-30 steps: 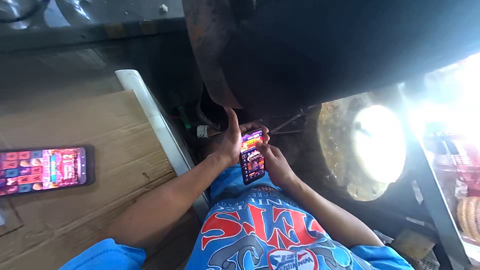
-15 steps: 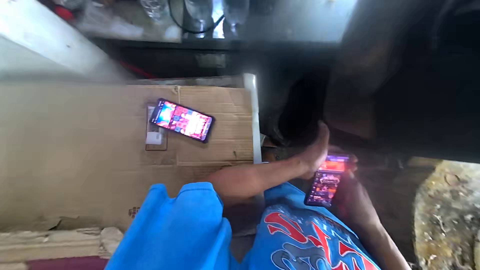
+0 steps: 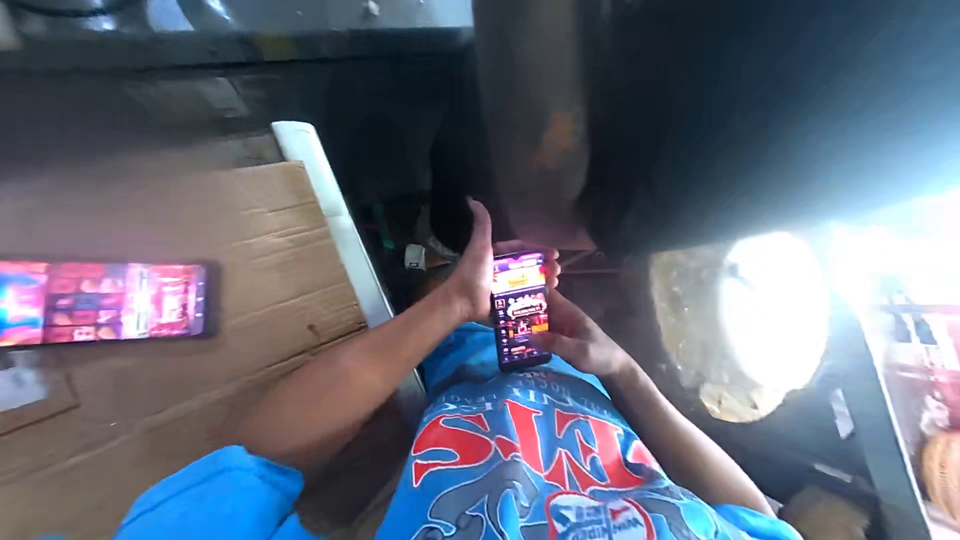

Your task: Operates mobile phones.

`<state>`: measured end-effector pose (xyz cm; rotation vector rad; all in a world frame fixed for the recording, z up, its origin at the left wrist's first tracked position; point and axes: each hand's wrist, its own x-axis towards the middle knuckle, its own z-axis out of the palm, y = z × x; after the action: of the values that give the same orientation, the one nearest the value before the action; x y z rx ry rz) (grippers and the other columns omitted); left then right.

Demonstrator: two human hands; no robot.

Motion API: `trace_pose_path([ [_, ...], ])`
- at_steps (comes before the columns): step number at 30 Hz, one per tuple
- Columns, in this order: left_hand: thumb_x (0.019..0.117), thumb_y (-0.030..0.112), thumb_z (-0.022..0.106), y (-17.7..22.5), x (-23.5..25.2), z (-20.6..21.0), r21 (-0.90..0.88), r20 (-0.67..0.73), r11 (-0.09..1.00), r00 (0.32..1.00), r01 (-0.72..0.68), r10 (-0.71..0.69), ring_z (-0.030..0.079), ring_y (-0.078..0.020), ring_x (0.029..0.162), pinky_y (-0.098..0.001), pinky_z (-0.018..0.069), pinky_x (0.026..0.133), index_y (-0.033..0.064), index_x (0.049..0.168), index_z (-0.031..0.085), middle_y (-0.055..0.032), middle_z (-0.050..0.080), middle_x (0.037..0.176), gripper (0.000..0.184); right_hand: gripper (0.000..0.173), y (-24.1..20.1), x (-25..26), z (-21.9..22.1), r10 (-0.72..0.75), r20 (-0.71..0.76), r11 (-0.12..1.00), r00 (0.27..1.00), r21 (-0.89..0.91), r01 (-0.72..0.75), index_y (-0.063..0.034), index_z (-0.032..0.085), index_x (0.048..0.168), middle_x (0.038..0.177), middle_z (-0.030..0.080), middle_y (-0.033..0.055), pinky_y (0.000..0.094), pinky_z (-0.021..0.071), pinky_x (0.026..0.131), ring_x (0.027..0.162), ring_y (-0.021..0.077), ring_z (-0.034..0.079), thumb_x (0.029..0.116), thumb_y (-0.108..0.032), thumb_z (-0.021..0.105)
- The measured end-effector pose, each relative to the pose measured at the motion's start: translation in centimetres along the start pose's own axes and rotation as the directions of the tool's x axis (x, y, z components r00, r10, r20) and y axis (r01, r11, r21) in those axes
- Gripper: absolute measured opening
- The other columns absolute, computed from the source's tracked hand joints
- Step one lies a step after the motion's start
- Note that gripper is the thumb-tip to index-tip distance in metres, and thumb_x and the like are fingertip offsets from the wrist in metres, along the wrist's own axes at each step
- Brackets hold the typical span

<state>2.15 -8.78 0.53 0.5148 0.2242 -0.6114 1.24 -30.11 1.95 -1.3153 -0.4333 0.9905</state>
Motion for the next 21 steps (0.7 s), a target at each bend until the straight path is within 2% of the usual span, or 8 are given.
trace_pose_path([
  [4,0.0710,0.100,-0.003,-0.6,-0.1,-0.3,0.033,0.017,0.999,1.000,0.009,-0.010,0.073,-0.0227,0.086,-0.0400,0.0611,0.072,0.0166,0.121,0.070,-0.0128,0.075,0.100,0.121,0.062,-0.1,-0.7,-0.3,0.043,0.000,0.999,0.999,-0.025,-0.043,0.0012,0.028,0.150,0.131,0.064,0.0140,0.0407,0.0572,0.101,0.115,0.0221,0.068,0.0947,0.002,0.057],
  [6,0.0723,0.099,-0.003,-0.7,-0.2,-0.2,0.041,0.022,0.999,1.000,0.003,-0.004,0.073,-0.0230,0.086,-0.0401,0.0615,0.072,0.0155,0.121,0.070,-0.0137,0.074,0.100,0.121,0.062,-0.1,-0.9,-0.4,0.054,0.001,0.998,0.999,-0.018,-0.054,0.0012,0.028,0.149,0.131,0.064,0.0146,0.0410,0.0570,0.102,0.116,0.0230,0.068,0.0944,0.003,0.057],
  [8,0.0741,0.096,-0.006,-0.4,0.0,0.1,0.036,0.016,0.999,1.000,0.002,-0.003,0.073,-0.0240,0.086,-0.0413,0.0619,0.073,0.0136,0.117,0.071,-0.0142,0.074,0.098,0.121,0.061,-0.1,-0.9,-0.4,0.059,-0.011,0.998,0.998,-0.024,-0.059,0.0017,0.030,0.149,0.129,0.065,0.0147,0.0406,0.0573,0.101,0.115,0.0227,0.068,0.0937,0.003,0.057],
  [11,0.0792,0.089,-0.013,0.1,0.8,0.2,-0.026,0.035,1.000,0.999,0.005,-0.004,0.073,-0.0288,0.095,-0.0454,0.0620,0.083,0.0071,0.114,0.069,-0.0174,0.074,0.100,0.120,0.055,-0.1,-0.9,-0.3,0.055,-0.040,0.997,0.998,-0.057,-0.057,0.0011,0.034,0.145,0.124,0.067,0.0119,0.0381,0.0582,0.099,0.111,0.0190,0.069,0.0962,-0.002,0.057],
  [14,0.0798,0.089,-0.012,-0.3,0.8,0.3,0.014,0.039,0.999,0.998,-0.050,0.050,0.072,-0.0281,0.094,-0.0442,0.0621,0.081,0.0066,0.114,0.067,-0.0181,0.073,0.101,0.119,0.041,-0.2,-0.4,0.4,0.055,-0.194,0.996,0.979,-0.061,-0.068,0.0001,0.047,0.136,0.113,0.072,0.0096,0.0373,0.0608,0.092,0.102,0.0175,0.072,0.1014,-0.018,0.059],
  [17,0.0789,0.089,-0.013,-1.2,-0.3,1.0,0.208,0.039,0.967,0.989,-0.147,0.142,0.071,-0.0199,0.082,-0.0359,0.0605,0.067,0.0125,0.112,0.070,-0.0120,0.073,0.095,0.118,0.043,-0.6,0.6,1.6,0.183,-0.481,0.976,0.857,-0.018,-0.219,-0.0041,0.064,0.120,0.099,0.075,0.0095,0.0382,0.0628,0.083,0.091,0.0186,0.074,0.1008,-0.042,0.057],
  [19,0.0791,0.087,-0.015,-1.7,-0.6,1.1,0.267,0.084,0.944,0.981,-0.194,0.177,0.070,-0.0188,0.083,-0.0342,0.0596,0.066,0.0130,0.111,0.069,-0.0109,0.072,0.097,0.117,0.046,-0.5,1.4,2.0,0.224,-0.554,0.967,0.802,0.022,-0.255,-0.0053,0.067,0.113,0.095,0.074,0.0097,0.0381,0.0627,0.080,0.088,0.0187,0.073,0.1020,-0.048,0.054],
  [21,0.0786,0.088,-0.015,-1.9,-0.6,1.2,0.289,0.102,0.930,0.974,-0.225,0.203,0.070,-0.0175,0.082,-0.0324,0.0591,0.067,0.0124,0.109,0.068,-0.0098,0.072,0.095,0.117,0.049,-0.3,1.7,2.1,0.234,-0.568,0.964,0.789,0.030,-0.264,-0.0060,0.068,0.113,0.096,0.074,0.0096,0.0378,0.0626,0.080,0.088,0.0187,0.073,0.1011,-0.052,0.055],
])
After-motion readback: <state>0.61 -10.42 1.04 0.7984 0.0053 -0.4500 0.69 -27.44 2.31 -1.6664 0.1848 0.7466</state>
